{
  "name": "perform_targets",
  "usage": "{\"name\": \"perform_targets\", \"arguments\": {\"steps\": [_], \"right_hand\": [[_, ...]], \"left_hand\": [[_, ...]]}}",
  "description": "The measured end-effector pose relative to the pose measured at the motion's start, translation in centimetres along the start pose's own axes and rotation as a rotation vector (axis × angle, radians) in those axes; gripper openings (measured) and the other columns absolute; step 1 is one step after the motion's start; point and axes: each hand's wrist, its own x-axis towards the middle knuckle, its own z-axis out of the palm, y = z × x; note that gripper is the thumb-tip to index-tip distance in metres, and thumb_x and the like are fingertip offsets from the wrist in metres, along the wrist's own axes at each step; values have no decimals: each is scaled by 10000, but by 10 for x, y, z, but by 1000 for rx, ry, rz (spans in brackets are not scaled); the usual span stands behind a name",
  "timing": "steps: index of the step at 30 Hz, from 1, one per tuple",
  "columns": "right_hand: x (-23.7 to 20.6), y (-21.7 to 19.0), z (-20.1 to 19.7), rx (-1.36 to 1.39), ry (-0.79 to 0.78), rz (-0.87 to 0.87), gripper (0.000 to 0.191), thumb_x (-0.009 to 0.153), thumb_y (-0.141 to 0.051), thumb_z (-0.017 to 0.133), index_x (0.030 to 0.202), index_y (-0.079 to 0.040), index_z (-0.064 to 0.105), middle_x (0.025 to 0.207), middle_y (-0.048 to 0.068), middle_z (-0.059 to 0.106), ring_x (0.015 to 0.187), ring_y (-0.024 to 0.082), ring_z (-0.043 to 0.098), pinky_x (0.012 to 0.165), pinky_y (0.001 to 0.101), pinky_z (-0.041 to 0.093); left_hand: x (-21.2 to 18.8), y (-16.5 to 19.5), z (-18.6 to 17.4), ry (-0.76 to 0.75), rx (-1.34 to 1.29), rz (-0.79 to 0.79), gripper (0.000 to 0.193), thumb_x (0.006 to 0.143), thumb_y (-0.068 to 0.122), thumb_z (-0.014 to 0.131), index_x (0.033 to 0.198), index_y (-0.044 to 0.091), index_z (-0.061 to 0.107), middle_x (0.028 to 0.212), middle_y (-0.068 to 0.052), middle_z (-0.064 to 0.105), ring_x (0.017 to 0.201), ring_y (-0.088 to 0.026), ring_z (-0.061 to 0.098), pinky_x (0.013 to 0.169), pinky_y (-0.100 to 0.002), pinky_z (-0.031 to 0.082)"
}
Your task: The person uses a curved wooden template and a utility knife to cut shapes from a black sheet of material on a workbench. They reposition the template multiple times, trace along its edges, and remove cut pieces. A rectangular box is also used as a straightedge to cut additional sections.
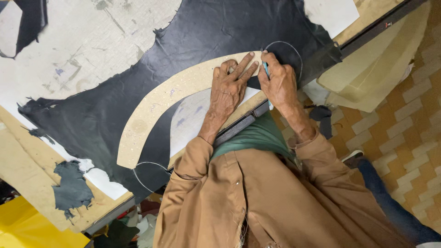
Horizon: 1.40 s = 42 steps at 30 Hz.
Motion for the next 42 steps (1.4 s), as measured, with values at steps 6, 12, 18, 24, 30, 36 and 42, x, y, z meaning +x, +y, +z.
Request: {"name": "perform_targets", "arguments": {"steps": [6, 12, 18, 24, 30, 36, 42], "right_hand": [[-40, -13, 11, 23, 26, 100, 267, 1022, 14, 593, 1273, 107, 594, 743, 259, 638, 620, 334, 701, 529, 418, 501], [-105, -27, 34, -12, 122, 38, 261, 1032, -13, 604, 1270, 92, 581, 917, 276, 682, 783, 372, 719, 610, 388, 561], [-84, 39, -30, 402, -234, 325, 228, 1068, -101, 551, 1270, 6, 560, 843, 141, 726, 637, 184, 709, 489, 296, 588], [-28, 76, -83, 527, 9, 222, 301, 1202, -153, 612, 1390, 34, 469, 936, 162, 694, 746, 171, 684, 631, 291, 566], [50, 74, -104, 481, -236, -1, 255, 1204, -100, 584, 1329, 84, 459, 1065, 249, 686, 846, 244, 723, 672, 306, 606], [124, 22, -96, 353, -526, -235, 245, 1218, -65, 579, 1353, 112, 478, 1025, 253, 673, 866, 262, 727, 657, 315, 611], [130, -75, -25, 258, -848, -497, 263, 1212, -27, 580, 1404, 140, 513, 916, 235, 669, 817, 252, 712, 628, 301, 581]], "left_hand": [[-1, -1, 4, -17, -2, -14, 482, 934, 74, 696, 1402, 189, 665, 1565, 77, 498, 1162, -217, 523, 913, -349, 426], [-2, -2, 3, -22, 9, 2, 506, 929, 35, 681, 1415, 175, 660, 1583, 70, 482, 1164, -221, 526, 906, -345, 428], [-3, -3, 1, -15, -7, 22, 554, 907, -22, 643, 1431, 156, 644, 1586, 60, 479, 1175, -224, 524, 922, -344, 441], [-4, -2, -6, 41, -13, 1, 525, 880, -21, 643, 1393, 93, 645, 1558, 19, 490, 1201, -252, 515, 952, -378, 448], [-6, 6, -1, 147, -104, -175, 484, 871, -27, 640, 1339, 95, 655, 1517, 11, 546, 1242, -245, 544, 1042, -376, 462], [-63, 5, -8, 624, -58, -509, 466, 967, 26, 618, 1424, 111, 592, 1561, -49, 512, 1452, -237, 465, 1252, -409, 385], [-181, -19, -53, 1014, 379, -977, 395, 1077, 136, 537, 1471, 117, 545, 1613, -107, 402, 1524, -299, 367, 1285, -444, 349]]}}
